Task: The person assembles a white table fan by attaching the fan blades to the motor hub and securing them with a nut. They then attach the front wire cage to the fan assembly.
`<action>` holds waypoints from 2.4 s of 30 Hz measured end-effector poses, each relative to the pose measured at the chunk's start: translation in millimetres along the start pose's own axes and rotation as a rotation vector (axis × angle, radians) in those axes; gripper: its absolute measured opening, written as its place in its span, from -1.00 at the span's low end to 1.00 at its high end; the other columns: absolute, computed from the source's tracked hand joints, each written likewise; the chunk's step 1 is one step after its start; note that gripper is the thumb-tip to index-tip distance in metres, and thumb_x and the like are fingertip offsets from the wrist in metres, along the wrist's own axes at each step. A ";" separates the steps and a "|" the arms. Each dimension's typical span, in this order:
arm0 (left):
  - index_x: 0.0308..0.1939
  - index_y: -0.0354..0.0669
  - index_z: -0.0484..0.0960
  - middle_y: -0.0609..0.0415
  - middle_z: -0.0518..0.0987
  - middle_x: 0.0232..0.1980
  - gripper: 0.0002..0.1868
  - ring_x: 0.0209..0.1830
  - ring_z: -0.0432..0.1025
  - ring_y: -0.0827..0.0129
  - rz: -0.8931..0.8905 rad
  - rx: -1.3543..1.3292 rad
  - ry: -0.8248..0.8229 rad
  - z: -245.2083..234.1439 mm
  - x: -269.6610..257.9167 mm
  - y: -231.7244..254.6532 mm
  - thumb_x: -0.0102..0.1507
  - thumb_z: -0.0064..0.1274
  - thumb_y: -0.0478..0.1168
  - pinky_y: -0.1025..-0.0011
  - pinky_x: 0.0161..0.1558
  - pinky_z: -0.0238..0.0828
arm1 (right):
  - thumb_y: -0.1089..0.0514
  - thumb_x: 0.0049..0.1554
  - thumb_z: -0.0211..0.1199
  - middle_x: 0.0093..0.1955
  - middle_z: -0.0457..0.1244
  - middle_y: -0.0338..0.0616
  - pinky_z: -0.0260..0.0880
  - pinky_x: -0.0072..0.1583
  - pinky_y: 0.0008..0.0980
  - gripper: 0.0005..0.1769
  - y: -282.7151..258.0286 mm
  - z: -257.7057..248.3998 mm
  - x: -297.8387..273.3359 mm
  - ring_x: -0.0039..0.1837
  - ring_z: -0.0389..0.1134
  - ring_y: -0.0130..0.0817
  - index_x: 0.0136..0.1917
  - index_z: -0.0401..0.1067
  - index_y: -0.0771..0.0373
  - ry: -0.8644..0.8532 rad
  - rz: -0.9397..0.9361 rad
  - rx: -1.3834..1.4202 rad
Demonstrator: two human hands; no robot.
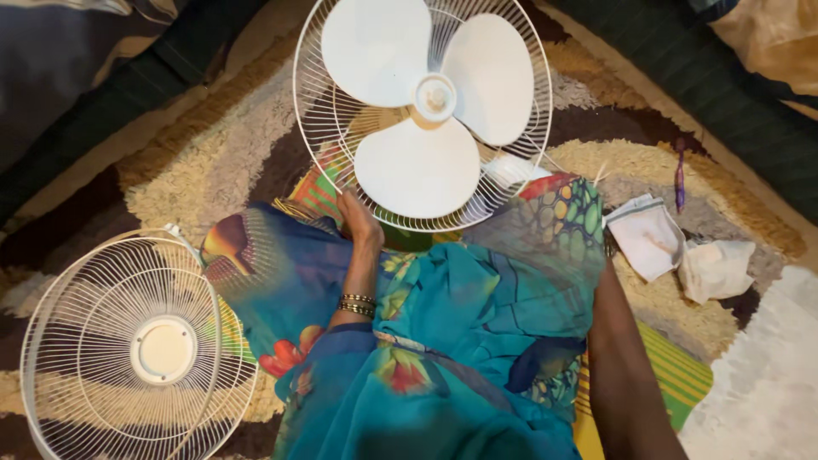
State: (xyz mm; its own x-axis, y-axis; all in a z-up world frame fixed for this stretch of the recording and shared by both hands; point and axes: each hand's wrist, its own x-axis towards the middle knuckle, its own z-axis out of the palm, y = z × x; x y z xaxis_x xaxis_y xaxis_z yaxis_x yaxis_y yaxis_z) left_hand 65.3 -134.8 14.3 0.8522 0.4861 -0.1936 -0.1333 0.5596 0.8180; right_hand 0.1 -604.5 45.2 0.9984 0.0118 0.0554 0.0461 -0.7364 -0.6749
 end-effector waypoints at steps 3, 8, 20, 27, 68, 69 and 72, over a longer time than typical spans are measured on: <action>-0.24 -0.12 0.48 0.20 0.35 -0.25 -0.80 -0.30 0.21 0.50 0.027 0.126 0.021 -13.8 -3.4 -3.9 0.37 -0.22 -0.16 0.43 -0.27 0.18 | -0.01 -0.07 0.42 0.05 0.38 -0.11 0.35 0.07 -0.20 -0.42 2.7 8.6 -28.8 0.06 0.35 -0.22 0.20 0.50 0.22 -0.017 0.099 0.141; -0.21 -0.19 0.40 0.17 0.36 -0.21 -0.79 -0.20 0.25 0.46 0.092 0.083 0.008 -24.4 9.1 6.9 0.42 -0.22 -0.15 0.41 -0.13 0.27 | 0.09 0.02 0.36 0.04 0.39 -0.13 0.37 0.07 -0.28 -0.53 7.1 9.0 -32.9 0.05 0.35 -0.31 0.18 0.50 0.30 0.006 0.193 0.259; 0.27 -0.41 0.44 -0.10 0.54 0.22 -0.48 0.16 0.40 0.28 0.033 0.304 -0.188 17.3 -32.8 89.5 0.48 -0.24 0.01 0.32 0.23 0.30 | 0.32 0.21 0.27 0.01 0.43 -0.11 0.41 0.08 -0.47 -0.83 22.0 -32.6 -31.6 0.02 0.41 -0.46 0.07 0.56 0.38 0.472 0.259 0.228; 0.34 -0.37 0.39 -0.07 0.51 0.25 -0.48 0.21 0.39 0.27 -0.004 0.290 -0.367 11.6 -47.4 90.9 0.37 -0.03 -0.13 0.33 0.26 0.28 | 0.48 0.17 0.24 0.00 0.37 -0.11 0.48 0.04 -0.48 -0.76 -133.9 -51.3 50.6 0.04 0.43 -0.42 0.08 0.57 0.31 0.786 -0.074 0.114; 0.30 -0.38 0.45 -0.04 0.55 0.22 -0.52 0.22 0.40 0.31 0.054 0.442 -0.426 20.3 -62.0 104.8 0.43 -0.14 -0.08 0.35 0.27 0.28 | 0.16 0.12 0.43 -0.05 0.18 -0.02 0.32 -0.02 -0.12 -0.58 -294.0 54.9 133.2 -0.03 0.29 -0.10 0.20 0.42 0.32 0.407 -0.439 -0.084; 0.29 -0.38 0.45 -0.04 0.55 0.21 -0.52 0.21 0.41 0.32 0.058 0.445 -0.427 19.5 -62.5 103.9 0.43 -0.14 -0.07 0.36 0.26 0.29 | 0.15 0.10 0.45 -0.05 0.18 -0.02 0.32 -0.02 -0.11 -0.57 -295.5 53.7 132.5 -0.03 0.28 -0.08 0.18 0.42 0.32 0.413 -0.452 -0.103; 0.26 -0.41 0.48 -0.05 0.59 0.14 -0.52 0.13 0.44 0.33 0.025 0.434 -0.414 16.8 -62.9 102.7 0.44 -0.13 -0.07 0.35 0.19 0.34 | 0.13 0.06 0.48 -0.05 0.18 -0.01 0.30 0.01 -0.09 -0.56 -298.7 51.2 133.0 -0.01 0.27 -0.04 0.13 0.41 0.33 0.426 -0.483 -0.143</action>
State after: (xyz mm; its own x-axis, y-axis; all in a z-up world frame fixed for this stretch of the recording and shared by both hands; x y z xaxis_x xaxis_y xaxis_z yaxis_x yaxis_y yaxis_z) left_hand 6.5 -119.1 119.6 0.9893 0.1453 -0.0158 -0.0113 0.1838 0.9829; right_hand 120.8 -348.4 216.5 0.7646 0.1160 0.6340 0.4516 -0.7983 -0.3985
